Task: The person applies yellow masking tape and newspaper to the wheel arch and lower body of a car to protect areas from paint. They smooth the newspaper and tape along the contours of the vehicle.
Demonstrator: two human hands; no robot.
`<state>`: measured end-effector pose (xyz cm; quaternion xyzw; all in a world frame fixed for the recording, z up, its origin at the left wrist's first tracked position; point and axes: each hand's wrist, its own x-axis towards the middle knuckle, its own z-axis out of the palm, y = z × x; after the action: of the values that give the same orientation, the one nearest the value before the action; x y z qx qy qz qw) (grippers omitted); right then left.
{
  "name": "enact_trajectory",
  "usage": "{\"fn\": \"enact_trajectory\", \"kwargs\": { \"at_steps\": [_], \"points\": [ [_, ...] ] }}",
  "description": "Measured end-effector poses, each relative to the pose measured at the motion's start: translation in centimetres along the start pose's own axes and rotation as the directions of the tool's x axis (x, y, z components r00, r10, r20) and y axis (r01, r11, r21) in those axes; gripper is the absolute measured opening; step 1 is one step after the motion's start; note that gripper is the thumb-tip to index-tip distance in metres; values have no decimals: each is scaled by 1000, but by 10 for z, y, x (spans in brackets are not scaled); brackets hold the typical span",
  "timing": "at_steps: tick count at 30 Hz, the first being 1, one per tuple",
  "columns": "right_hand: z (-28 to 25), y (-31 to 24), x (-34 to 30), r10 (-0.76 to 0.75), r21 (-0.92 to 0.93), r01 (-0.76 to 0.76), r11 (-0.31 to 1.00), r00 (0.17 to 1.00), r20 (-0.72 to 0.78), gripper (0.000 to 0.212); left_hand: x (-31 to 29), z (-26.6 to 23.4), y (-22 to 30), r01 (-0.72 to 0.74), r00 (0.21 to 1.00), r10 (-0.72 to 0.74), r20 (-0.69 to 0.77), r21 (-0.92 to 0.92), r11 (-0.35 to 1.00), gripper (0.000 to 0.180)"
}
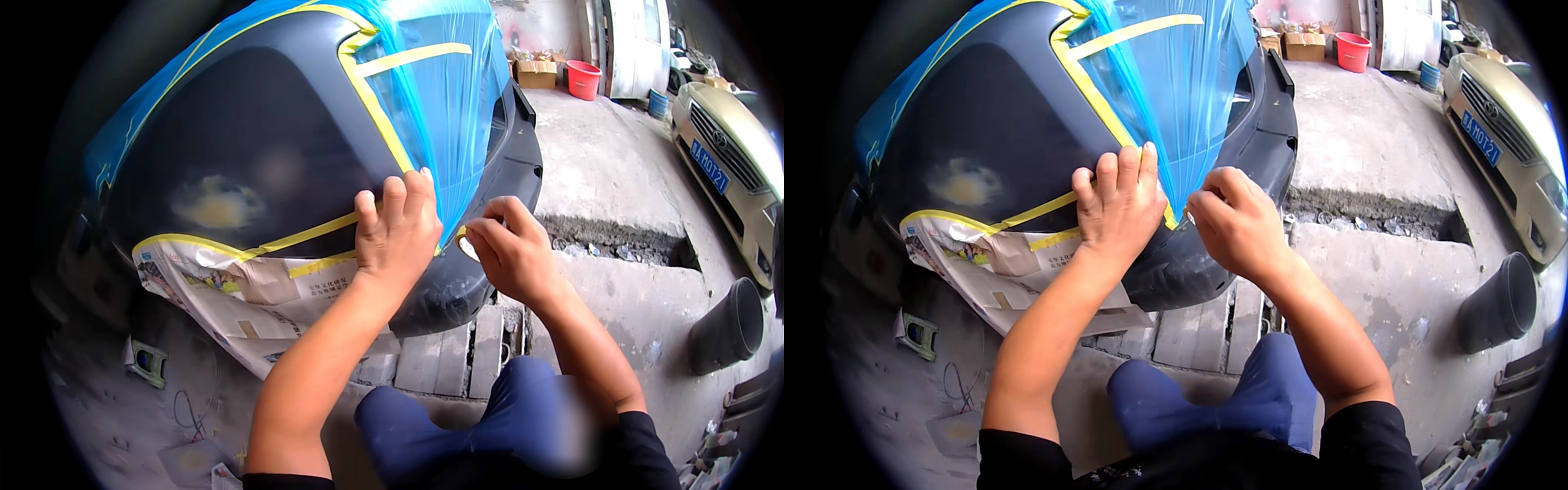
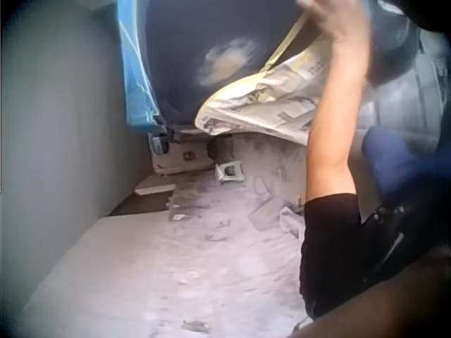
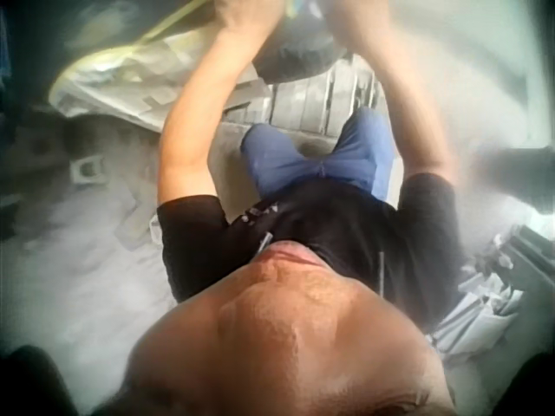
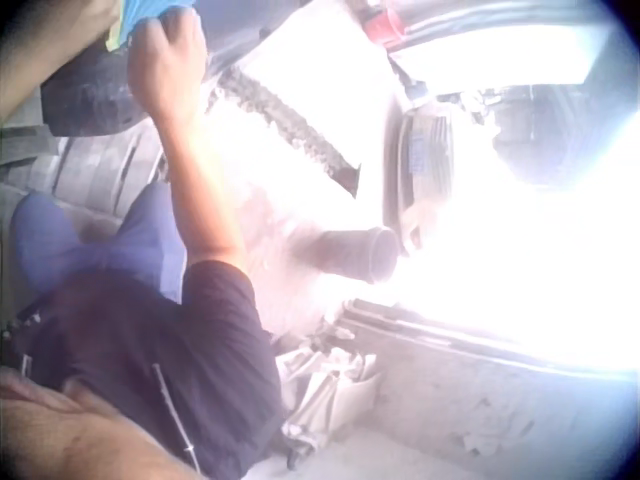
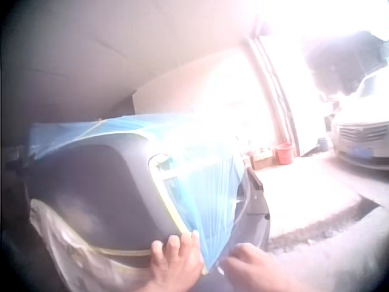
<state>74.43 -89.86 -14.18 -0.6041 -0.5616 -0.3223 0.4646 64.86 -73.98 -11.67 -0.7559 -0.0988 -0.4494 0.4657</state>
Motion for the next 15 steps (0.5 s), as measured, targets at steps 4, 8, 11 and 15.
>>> {"fn": "enact_trajectory", "kwargs": {
  "at_steps": [4, 8, 11, 15],
  "points": [
    [7, -9, -21, 154, 76, -155, 985, 988, 28, 8, -18, -16, -11, -131, 990, 106, -89, -361, 923, 41],
    [11, -14, -18, 43, 47, -49, 998, 991, 130, 8, -58, -33, -37, -83, 981, 159, 109, -505, 859, 57],
    [19, -28, 1, -29, 24, 24, 999, 978, 208, 9, -78, -26, -59, -28, 956, 167, 241, -492, 870, 69],
    [49, -36, 20, -46, 73, 32, 997, 979, 200, 11, -100, -25, -77, 37, 954, 117, 278, -492, 870, 73]
  ]
}}
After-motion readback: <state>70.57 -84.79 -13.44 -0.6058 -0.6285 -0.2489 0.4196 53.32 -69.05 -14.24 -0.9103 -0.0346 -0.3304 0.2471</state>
